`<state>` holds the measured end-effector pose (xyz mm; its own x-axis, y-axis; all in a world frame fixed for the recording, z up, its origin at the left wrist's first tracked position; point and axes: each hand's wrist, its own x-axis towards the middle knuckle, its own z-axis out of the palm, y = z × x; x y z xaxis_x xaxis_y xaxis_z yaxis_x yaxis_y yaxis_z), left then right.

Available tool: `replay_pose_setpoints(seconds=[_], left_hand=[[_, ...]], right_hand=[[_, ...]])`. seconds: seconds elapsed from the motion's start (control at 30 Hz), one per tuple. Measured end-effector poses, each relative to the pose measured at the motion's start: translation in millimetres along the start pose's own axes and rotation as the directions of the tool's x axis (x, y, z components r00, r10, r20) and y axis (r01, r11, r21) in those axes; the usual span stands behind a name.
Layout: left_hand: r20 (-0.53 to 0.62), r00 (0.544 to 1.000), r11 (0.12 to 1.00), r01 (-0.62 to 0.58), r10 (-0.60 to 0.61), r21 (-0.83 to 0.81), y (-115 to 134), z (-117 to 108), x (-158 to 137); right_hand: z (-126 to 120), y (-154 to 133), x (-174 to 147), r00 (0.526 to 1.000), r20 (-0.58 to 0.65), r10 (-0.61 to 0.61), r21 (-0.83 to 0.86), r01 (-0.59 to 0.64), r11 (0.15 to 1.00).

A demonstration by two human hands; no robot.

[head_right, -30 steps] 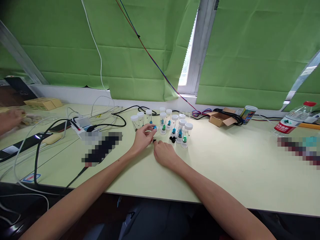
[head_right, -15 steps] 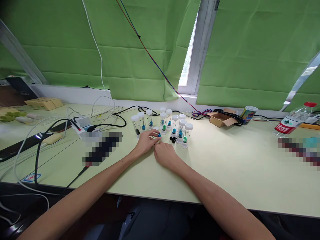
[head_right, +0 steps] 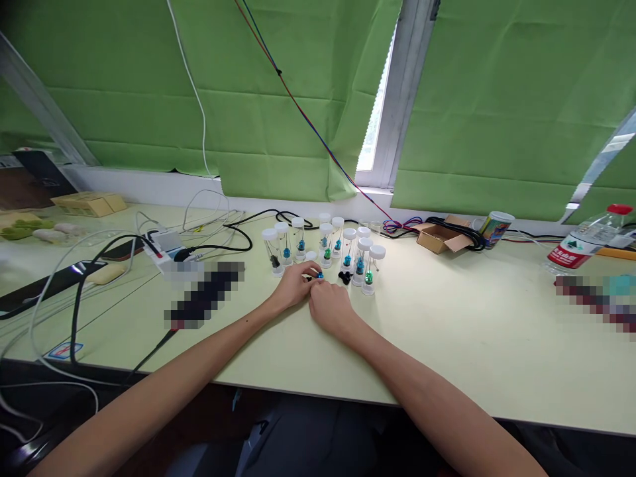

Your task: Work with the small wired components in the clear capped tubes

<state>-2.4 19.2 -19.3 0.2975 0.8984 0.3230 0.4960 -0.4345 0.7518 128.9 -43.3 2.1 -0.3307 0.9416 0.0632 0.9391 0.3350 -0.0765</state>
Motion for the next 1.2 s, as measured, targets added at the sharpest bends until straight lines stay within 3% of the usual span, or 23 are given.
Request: replay_pose_setpoints(seconds=[0.17, 0.4, 0.73, 1.0, 1.13, 1.2], left_hand=[[0.013, 1.0, 0.997, 0.013, -0.014, 0.071, 0, 0, -1], [0.003, 0.999, 0.997, -0.039, 0.039, 0.066, -4, 2, 0], [0.024, 0.999, 0.995, -0.025, 0.023, 0.102, -2, 0, -1], [0.056, 0.996, 0.995, -0.067, 0.062, 0.079, 6, -11, -1], [-0.046, 0.985, 0.971, -0.156, 0.167, 0.183, 17, -23, -1], [-0.17, 0.943, 0.931, -0.232, 0.287, 0.283, 27, -34, 1]], right_hand=[[0, 1, 0, 1.0, -0.011, 0.004, 0.021, -0.004, 1.0], [-2, 1, 0, 1.0, -0.01, 0.01, 0.035, -0.009, 0.999], [3, 3, 1, 1.0, -0.022, -0.001, 0.029, 0.002, 1.0], [0, 2, 1, 1.0, -0.029, 0.008, 0.045, -0.006, 0.999], [-2, 1, 1, 0.996, -0.085, 0.017, 0.042, -0.014, 0.999], [-2, 1, 1, 0.994, -0.109, 0.013, 0.044, -0.008, 0.999]])
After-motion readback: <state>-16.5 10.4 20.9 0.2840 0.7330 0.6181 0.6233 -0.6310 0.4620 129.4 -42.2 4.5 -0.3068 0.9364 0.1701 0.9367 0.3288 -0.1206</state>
